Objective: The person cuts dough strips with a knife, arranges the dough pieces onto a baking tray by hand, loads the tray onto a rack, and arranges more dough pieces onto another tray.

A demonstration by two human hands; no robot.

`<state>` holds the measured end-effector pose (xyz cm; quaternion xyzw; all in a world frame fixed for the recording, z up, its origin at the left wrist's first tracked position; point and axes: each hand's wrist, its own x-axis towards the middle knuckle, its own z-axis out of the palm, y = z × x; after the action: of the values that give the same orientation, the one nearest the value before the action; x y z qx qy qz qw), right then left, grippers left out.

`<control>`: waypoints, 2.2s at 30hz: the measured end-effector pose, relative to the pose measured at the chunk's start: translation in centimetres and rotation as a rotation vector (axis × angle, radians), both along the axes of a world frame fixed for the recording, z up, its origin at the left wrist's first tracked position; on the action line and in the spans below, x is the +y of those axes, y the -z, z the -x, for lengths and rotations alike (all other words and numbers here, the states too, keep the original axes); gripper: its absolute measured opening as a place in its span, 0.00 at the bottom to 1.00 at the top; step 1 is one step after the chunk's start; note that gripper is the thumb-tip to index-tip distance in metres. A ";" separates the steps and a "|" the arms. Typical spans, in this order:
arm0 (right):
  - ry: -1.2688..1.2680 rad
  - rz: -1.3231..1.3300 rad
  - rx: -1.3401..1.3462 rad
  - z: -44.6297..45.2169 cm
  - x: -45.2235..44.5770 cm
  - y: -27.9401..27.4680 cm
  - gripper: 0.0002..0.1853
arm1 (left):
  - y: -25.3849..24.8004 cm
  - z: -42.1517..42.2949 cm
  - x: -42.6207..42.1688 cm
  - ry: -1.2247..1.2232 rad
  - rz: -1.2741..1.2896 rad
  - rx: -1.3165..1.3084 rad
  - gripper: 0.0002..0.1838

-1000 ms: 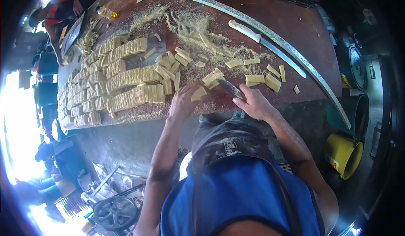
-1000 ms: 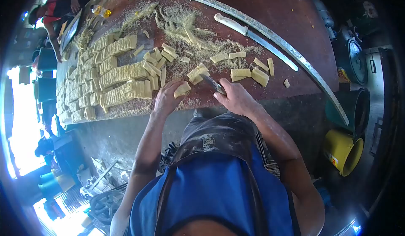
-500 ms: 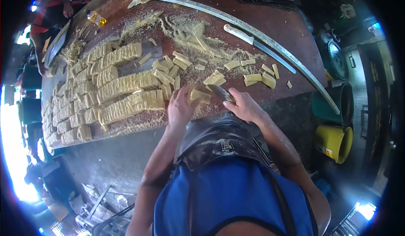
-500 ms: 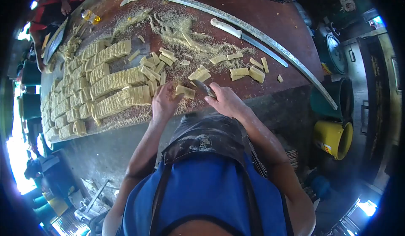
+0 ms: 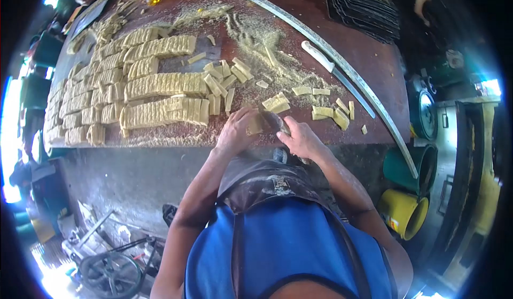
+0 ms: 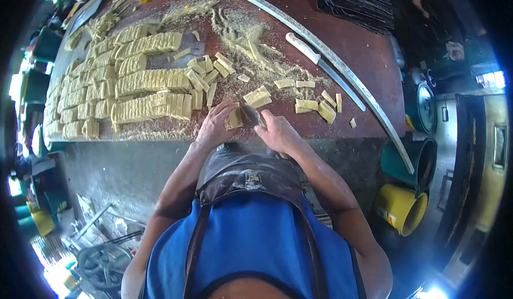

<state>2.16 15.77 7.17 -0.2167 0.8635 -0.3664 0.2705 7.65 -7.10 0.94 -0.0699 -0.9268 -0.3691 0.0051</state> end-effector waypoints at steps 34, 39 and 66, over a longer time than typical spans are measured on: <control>0.163 -0.203 0.070 -3.2 -6.8 -1.0 0.14 | 2.3 2.0 -1.8 -0.171 -0.235 0.093 0.18; 0.110 -0.275 0.024 -2.9 -7.4 -1.6 0.15 | 2.9 1.9 -1.8 -0.172 -0.290 0.069 0.17; 0.339 0.235 -0.024 3.6 14.9 -0.4 0.16 | -2.3 7.1 3.0 -0.237 0.319 0.169 0.20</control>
<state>-1.40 30.63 7.55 -0.0938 0.8357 -0.5074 0.1879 0.53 -4.13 3.23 0.0090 -0.9714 -0.2073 0.1152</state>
